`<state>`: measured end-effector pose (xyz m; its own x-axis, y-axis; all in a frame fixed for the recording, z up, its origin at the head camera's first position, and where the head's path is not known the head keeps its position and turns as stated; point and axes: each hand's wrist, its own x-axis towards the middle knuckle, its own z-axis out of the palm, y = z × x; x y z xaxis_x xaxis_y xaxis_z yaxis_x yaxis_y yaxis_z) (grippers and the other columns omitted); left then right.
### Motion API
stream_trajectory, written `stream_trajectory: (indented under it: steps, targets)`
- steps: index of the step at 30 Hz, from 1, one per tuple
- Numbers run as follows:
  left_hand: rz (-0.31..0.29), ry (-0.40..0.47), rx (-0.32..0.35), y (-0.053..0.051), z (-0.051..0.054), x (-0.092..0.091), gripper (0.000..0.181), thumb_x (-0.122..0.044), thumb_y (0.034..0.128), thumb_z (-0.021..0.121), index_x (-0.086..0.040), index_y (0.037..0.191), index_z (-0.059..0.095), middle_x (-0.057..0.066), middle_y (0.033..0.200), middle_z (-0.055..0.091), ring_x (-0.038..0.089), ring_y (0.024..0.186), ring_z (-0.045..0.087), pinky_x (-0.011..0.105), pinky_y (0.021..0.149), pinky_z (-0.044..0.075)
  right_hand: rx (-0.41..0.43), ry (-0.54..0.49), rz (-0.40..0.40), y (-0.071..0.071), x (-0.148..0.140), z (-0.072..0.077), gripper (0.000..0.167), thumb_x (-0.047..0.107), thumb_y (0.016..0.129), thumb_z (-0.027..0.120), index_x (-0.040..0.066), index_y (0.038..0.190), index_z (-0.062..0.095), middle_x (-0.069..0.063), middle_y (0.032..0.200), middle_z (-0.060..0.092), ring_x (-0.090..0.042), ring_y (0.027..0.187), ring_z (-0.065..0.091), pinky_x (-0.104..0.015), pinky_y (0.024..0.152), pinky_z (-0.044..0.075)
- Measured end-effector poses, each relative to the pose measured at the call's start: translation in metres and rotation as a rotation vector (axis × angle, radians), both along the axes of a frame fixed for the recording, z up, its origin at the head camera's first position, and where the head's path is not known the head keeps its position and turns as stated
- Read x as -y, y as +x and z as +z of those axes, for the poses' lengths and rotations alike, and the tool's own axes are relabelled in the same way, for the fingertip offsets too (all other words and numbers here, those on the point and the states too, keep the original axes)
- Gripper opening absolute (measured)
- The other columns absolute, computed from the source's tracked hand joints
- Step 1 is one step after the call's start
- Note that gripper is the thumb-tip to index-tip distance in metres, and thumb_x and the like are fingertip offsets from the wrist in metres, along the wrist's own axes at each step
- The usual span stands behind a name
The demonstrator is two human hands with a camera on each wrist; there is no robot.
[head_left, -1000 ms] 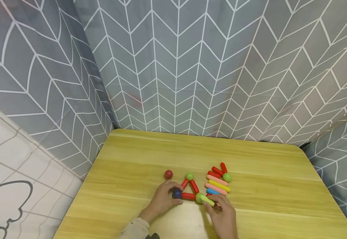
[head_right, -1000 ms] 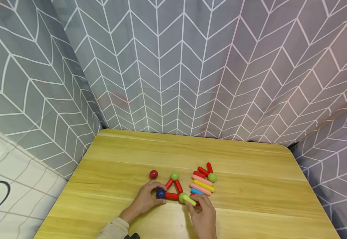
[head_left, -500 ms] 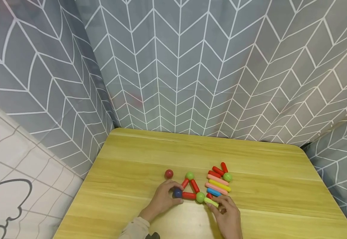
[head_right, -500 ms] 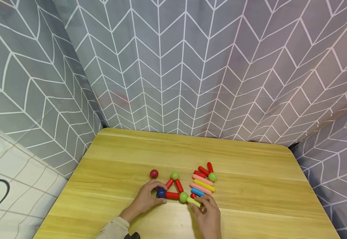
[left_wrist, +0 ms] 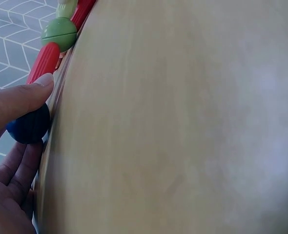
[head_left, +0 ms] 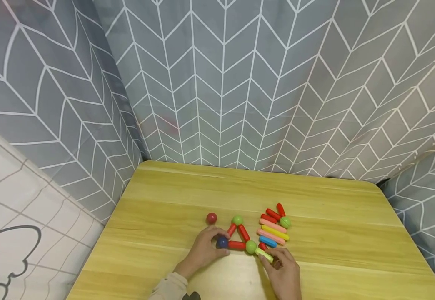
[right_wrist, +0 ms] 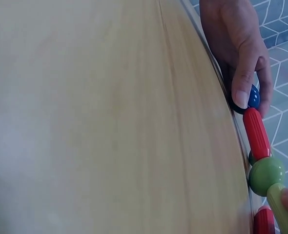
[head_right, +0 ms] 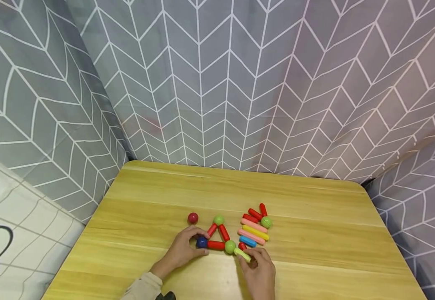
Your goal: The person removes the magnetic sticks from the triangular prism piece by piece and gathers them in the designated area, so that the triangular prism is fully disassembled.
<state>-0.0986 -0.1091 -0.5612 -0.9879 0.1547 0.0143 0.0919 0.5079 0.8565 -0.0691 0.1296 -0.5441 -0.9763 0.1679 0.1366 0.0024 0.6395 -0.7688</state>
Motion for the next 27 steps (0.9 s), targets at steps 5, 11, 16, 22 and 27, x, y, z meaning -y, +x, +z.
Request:
stream_trajectory:
  steps: [5,11,16,22,27]
  targets:
    - [-0.001,0.003,-0.019,0.0006,-0.0009,0.0001,0.037,-0.020,0.0715,0.089,-0.024,0.104,0.072,-0.006,0.114,0.067,0.024,0.116,0.062,0.046,0.105,0.049,-0.030,0.005,-0.028,0.0011,0.0024,-0.0013,0.018,0.007,0.073,0.088,0.011,0.087,0.078,0.002,0.084,0.066,0.002,0.066,0.049,-0.017,0.058,0.047]
    - [-0.001,0.005,-0.024,0.0009,-0.0025,0.0000,0.037,-0.021,0.0720,0.089,-0.025,0.104,0.072,-0.007,0.113,0.067,0.022,0.115,0.062,0.042,0.104,0.049,-0.082,0.021,-0.047,0.0017,0.0054,-0.0043,0.017,0.006,0.071,0.089,0.011,0.083,0.077,0.001,0.083,0.068,0.004,0.065,0.050,-0.017,0.056,0.048]
    - [0.000,0.005,-0.020,-0.0005,-0.0038,-0.0001,0.036,-0.021,0.0724,0.089,-0.025,0.104,0.072,-0.007,0.112,0.067,0.022,0.115,0.061,0.042,0.104,0.049,-0.105,0.035,-0.061,0.0009,0.0065,-0.0041,0.015,0.003,0.072,0.087,0.011,0.081,0.077,0.000,0.082,0.068,0.004,0.063,0.051,-0.017,0.055,0.049]
    - [0.007,0.004,-0.025,0.0002,-0.0048,0.0002,0.037,-0.021,0.0718,0.089,-0.026,0.104,0.072,-0.008,0.112,0.067,0.020,0.114,0.062,0.041,0.105,0.049,-0.110,0.019,-0.035,0.0017,0.0045,-0.0008,0.013,0.007,0.075,0.087,0.011,0.083,0.079,0.000,0.082,0.069,0.005,0.063,0.051,-0.018,0.056,0.050]
    - [0.007,-0.003,-0.029,0.0011,-0.0053,-0.0001,0.037,-0.022,0.0721,0.089,-0.026,0.105,0.072,-0.008,0.112,0.067,0.020,0.113,0.062,0.042,0.104,0.049,-0.095,0.029,-0.022,0.0014,0.0029,-0.0025,0.015,0.008,0.075,0.088,0.010,0.087,0.079,0.000,0.085,0.069,0.005,0.065,0.053,-0.017,0.058,0.052]
